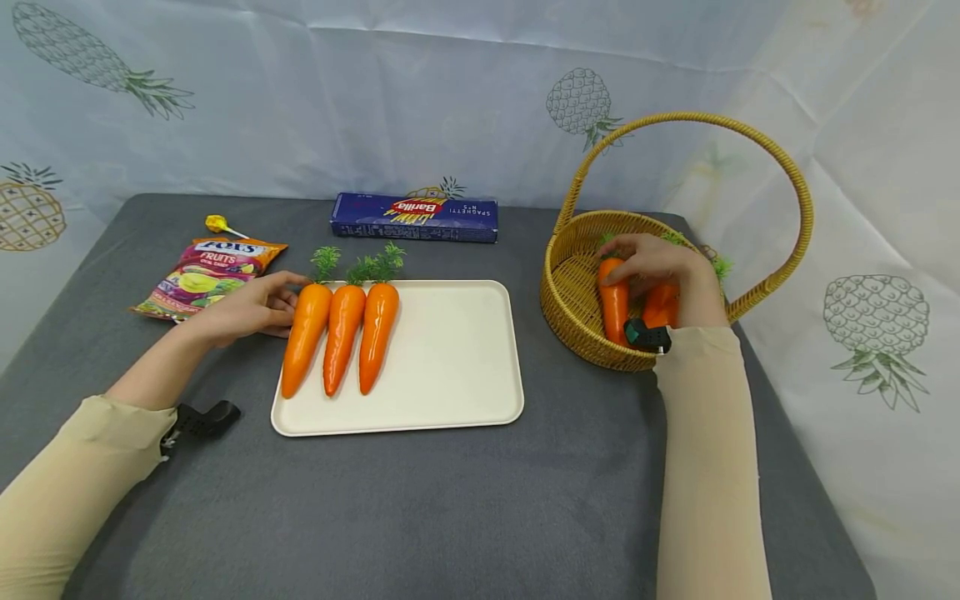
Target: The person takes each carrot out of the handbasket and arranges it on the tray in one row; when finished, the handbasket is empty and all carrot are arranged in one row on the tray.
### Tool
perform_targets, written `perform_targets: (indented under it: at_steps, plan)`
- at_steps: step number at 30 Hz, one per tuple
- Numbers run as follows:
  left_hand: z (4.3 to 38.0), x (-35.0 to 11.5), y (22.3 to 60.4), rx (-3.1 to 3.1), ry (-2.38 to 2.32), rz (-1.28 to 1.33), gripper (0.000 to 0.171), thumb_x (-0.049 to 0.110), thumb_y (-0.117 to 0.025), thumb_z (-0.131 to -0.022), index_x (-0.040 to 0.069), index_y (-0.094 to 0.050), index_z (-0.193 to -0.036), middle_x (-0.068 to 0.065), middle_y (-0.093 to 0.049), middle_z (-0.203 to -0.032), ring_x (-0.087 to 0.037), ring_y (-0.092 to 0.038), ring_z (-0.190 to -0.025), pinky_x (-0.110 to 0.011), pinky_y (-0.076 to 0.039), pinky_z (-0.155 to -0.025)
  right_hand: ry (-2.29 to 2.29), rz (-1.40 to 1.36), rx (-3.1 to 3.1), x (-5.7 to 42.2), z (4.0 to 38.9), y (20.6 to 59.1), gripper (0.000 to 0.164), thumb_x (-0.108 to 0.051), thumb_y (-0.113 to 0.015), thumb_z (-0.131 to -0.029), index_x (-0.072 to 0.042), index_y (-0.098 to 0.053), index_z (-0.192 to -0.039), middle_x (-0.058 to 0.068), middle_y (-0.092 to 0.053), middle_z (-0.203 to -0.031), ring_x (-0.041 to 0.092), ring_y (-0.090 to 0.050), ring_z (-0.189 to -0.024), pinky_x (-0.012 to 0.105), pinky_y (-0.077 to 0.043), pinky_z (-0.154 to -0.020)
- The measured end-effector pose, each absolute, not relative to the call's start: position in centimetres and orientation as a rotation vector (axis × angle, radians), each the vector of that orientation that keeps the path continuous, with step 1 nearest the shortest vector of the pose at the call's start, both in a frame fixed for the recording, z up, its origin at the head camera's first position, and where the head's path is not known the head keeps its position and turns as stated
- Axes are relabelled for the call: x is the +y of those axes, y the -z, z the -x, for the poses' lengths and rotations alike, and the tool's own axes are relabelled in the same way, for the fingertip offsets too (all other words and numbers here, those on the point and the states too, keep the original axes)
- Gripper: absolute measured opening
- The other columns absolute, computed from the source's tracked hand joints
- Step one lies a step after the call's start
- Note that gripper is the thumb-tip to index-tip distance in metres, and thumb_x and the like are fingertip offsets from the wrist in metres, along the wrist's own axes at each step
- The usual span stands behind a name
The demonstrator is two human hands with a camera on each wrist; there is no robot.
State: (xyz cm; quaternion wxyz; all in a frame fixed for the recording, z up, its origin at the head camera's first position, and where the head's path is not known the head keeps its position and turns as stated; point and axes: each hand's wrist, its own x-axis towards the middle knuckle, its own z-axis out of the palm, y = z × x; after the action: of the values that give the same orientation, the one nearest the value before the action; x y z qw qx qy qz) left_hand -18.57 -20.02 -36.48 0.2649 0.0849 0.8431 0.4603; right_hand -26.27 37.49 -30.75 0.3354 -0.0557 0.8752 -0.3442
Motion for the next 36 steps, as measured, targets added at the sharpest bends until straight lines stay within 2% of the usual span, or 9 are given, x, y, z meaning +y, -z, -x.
perform_targets:
  at_steps: [9, 13, 17, 21, 26, 30, 36]
  plan:
    - [18.5, -20.0, 36.4, 2.276, -1.241, -0.239, 0.059, 0.002, -0.05, -0.098, -0.006, -0.024, -0.15, -0.017, -0.048, -0.11, -0.012, -0.057, -0.085, -0.024, -0.061, -0.075, 0.995, 0.15, 2.435, 37.8, 26.0, 29.6, 0.061, -0.024, -0.069, -0.092, -0.011, -0.041, -0.145, 0.003, -0.049, -0.123, 0.012, -0.064, -0.092, 0.035, -0.06, -0.083]
    - [18.5, -20.0, 36.5, 2.275, -1.242, -0.243, 0.06, 0.002, -0.05, -0.098, -0.006, -0.024, -0.15, -0.017, -0.048, -0.11, -0.012, -0.057, -0.085, -0.024, -0.061, -0.075, 1.112, 0.135, 2.466, 38.1, 25.7, 28.5, 0.057, -0.019, -0.066, -0.094, -0.014, -0.041, -0.145, -0.003, -0.048, -0.124, 0.01, -0.065, -0.088, 0.034, -0.06, -0.079]
    - [18.6, -20.0, 36.5, 2.279, -1.234, -0.238, 0.059, 0.001, -0.049, -0.098, -0.005, -0.024, -0.151, -0.018, -0.047, -0.11, -0.012, -0.058, -0.085, -0.024, -0.061, -0.075, 1.256, 0.155, 2.471, 38.1, 25.2, 27.2, 0.052, -0.012, -0.064, -0.095, -0.021, -0.046, -0.143, -0.008, -0.048, -0.125, 0.008, -0.064, -0.091, 0.03, -0.061, -0.076]
    - [18.6, -20.1, 36.5, 2.286, -1.221, -0.231, 0.059, 0.001, -0.048, -0.097, -0.004, -0.024, -0.151, -0.018, -0.048, -0.111, -0.013, -0.058, -0.086, -0.024, -0.061, -0.076, 1.453, 0.199, 2.399, 37.7, 24.7, 26.1, 0.048, -0.004, -0.061, -0.095, -0.022, -0.05, -0.138, -0.005, -0.05, -0.123, 0.01, -0.062, -0.094, 0.025, -0.059, -0.073]
    - [18.5, -20.2, 36.5, 2.286, -1.22, -0.25, 0.061, 0.002, -0.05, -0.097, -0.006, -0.022, -0.151, -0.018, -0.048, -0.111, -0.013, -0.058, -0.086, -0.025, -0.061, -0.075, 1.668, 0.252, 2.245, 36.7, 24.3, 25.2, 0.048, 0.003, -0.059, -0.093, -0.015, -0.05, -0.137, 0.0, -0.052, -0.125, 0.012, -0.064, -0.094, 0.023, -0.06, -0.072]
    - [18.5, -20.2, 36.5, 2.286, -1.222, -0.248, 0.061, 0.002, -0.049, -0.097, -0.005, -0.022, -0.151, -0.018, -0.048, -0.111, -0.013, -0.058, -0.086, -0.024, -0.061, -0.075, 1.665, 0.317, 2.216, 35.5, 23.9, 24.7, 0.048, 0.003, -0.057, -0.094, -0.012, -0.049, -0.138, 0.001, -0.05, -0.131, 0.013, -0.064, -0.097, 0.024, -0.061, -0.074]
    - [18.6, -20.2, 36.5, 2.282, -1.23, -0.246, 0.059, 0.001, -0.048, -0.097, -0.005, -0.023, -0.151, -0.018, -0.047, -0.111, -0.013, -0.058, -0.086, -0.024, -0.061, -0.076, 1.581, 0.467, 2.251, 33.7, 23.3, 24.0, 0.047, 0.005, -0.056, -0.093, -0.012, -0.052, -0.137, 0.0, -0.052, -0.131, 0.013, -0.063, -0.092, 0.024, -0.06, -0.071]
